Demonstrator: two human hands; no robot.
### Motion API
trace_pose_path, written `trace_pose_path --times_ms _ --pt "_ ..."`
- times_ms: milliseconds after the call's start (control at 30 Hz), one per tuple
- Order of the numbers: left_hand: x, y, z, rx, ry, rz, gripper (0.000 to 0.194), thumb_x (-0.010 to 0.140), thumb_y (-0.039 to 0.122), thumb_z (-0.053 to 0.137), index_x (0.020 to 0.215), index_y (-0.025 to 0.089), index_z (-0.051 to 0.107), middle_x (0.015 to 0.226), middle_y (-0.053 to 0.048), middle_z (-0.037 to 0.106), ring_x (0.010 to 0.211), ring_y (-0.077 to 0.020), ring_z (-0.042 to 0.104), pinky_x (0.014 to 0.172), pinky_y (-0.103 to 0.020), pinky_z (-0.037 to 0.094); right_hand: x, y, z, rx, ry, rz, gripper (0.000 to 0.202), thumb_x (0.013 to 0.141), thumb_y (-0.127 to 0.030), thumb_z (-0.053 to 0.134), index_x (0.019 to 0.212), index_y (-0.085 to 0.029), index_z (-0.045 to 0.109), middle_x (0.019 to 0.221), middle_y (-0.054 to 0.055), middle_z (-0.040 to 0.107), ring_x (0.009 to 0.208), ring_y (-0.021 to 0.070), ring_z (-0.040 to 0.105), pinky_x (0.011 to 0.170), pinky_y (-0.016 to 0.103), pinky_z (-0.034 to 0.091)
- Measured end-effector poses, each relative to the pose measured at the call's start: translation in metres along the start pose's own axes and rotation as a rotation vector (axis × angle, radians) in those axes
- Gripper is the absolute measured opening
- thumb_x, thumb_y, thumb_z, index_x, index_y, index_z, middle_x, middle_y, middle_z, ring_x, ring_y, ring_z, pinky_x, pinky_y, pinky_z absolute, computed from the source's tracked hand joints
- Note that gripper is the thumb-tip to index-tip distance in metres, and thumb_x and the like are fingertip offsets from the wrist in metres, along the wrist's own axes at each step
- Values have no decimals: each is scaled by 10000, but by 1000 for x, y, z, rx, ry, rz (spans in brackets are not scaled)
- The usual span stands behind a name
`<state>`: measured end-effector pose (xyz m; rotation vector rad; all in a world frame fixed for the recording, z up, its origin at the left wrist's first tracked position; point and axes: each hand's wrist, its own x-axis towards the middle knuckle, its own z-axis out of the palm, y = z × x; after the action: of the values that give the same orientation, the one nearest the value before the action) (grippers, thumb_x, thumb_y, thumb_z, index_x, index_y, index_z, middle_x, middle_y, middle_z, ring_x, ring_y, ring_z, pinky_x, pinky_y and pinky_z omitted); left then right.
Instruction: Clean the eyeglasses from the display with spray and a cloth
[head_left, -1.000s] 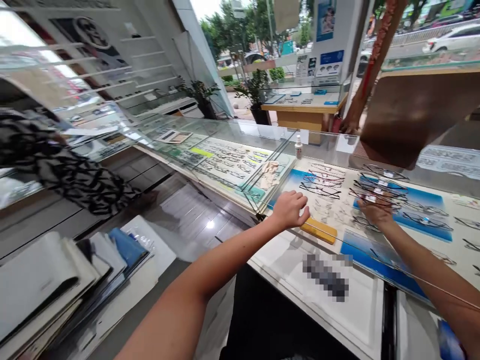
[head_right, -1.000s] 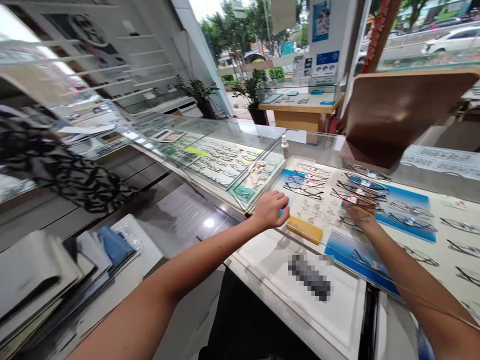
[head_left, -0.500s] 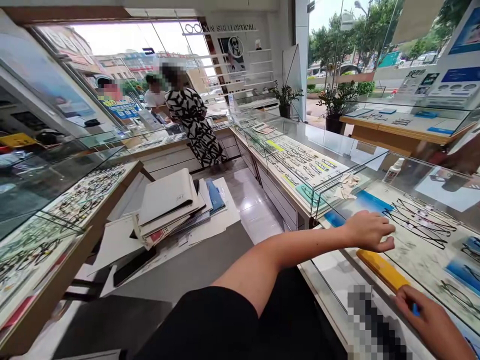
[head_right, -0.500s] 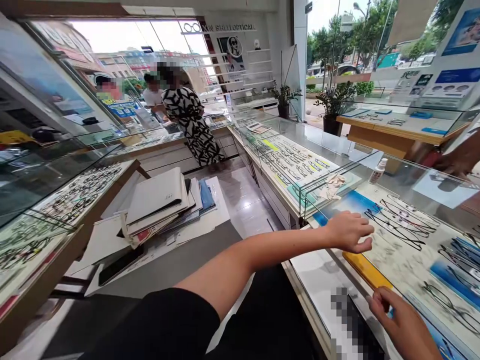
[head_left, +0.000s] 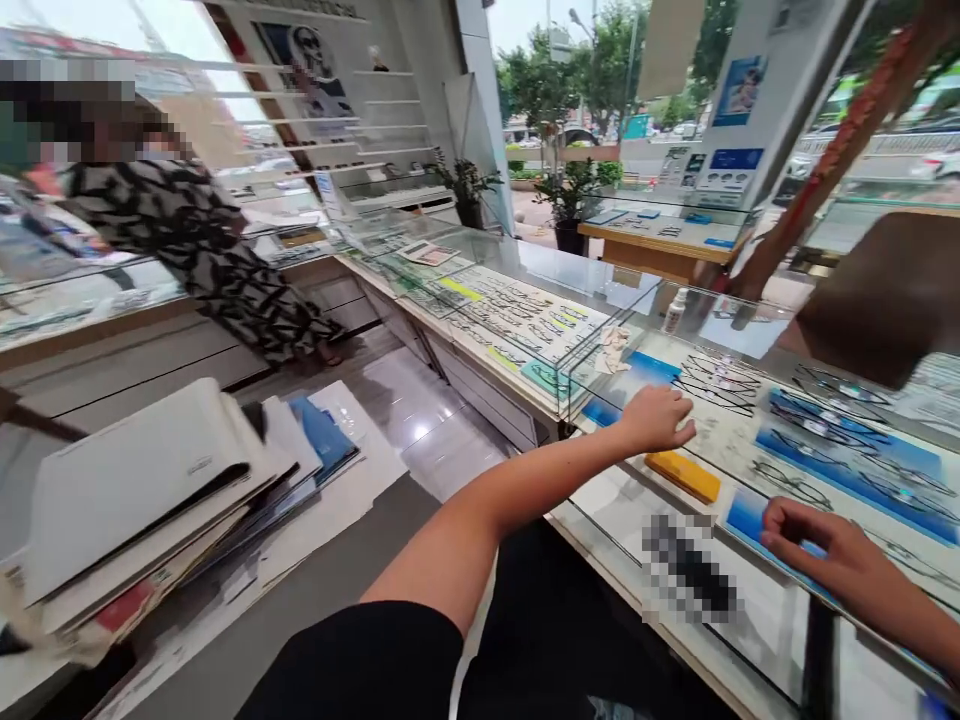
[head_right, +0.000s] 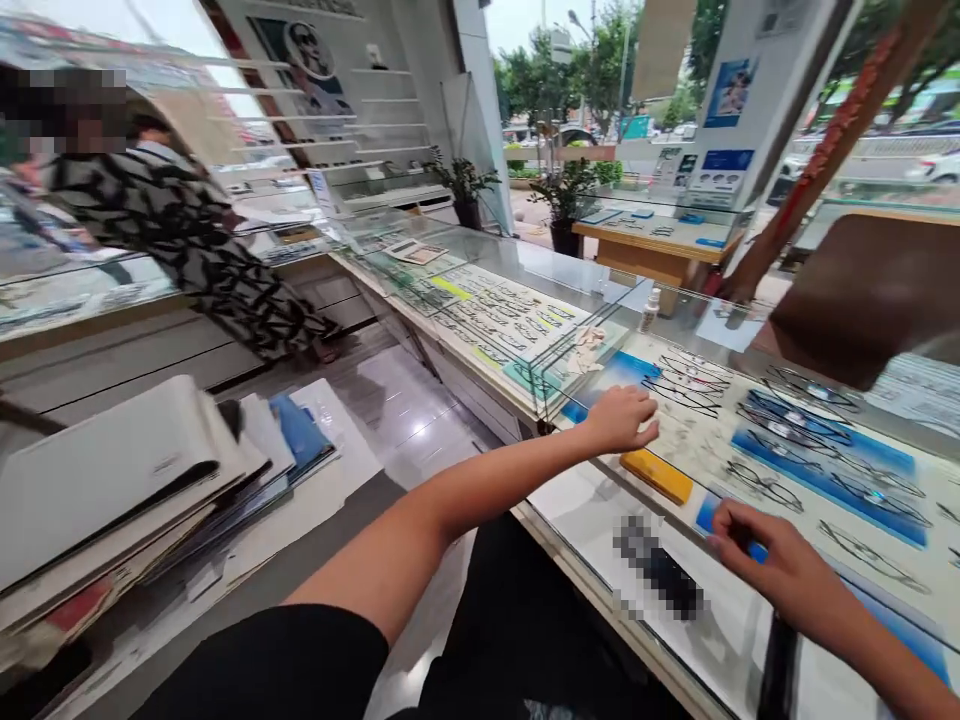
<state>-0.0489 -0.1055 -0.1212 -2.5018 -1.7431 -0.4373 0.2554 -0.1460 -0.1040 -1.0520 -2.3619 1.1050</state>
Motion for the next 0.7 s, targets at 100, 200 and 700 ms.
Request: trace_pose_path --times_ms 100,200,700 --pt "-1 1 -9 -3 -49 -50 271 1071 398 532 1026 192 702 1107 -101 744 1113 -291 662 846 -437 438 -5 -15 -28 -14 57 22 383 971 -586 692 811 -243 634 764 20 638 723 195 568 678 313 474" --pt "0 3 -12 -4 -71 -56 269 1080 369 511 991 192 692 1091 -120 735 1116 -308 654 860 -438 435 -12 -10 -53 -87 240 35 330 976 -532 676 824 -243 626 776 17 645 725 190 558 693 326 452" --pt "0 -14 -17 -192 -115 -31 241 1027 398 546 842 243 547 909 -69 675 940 -286 623 778 -402 399 -31 58 -98 -506 734 122 197 964 -394 611 889 -242 710 955 95 768 939 293 653 882 443 482"
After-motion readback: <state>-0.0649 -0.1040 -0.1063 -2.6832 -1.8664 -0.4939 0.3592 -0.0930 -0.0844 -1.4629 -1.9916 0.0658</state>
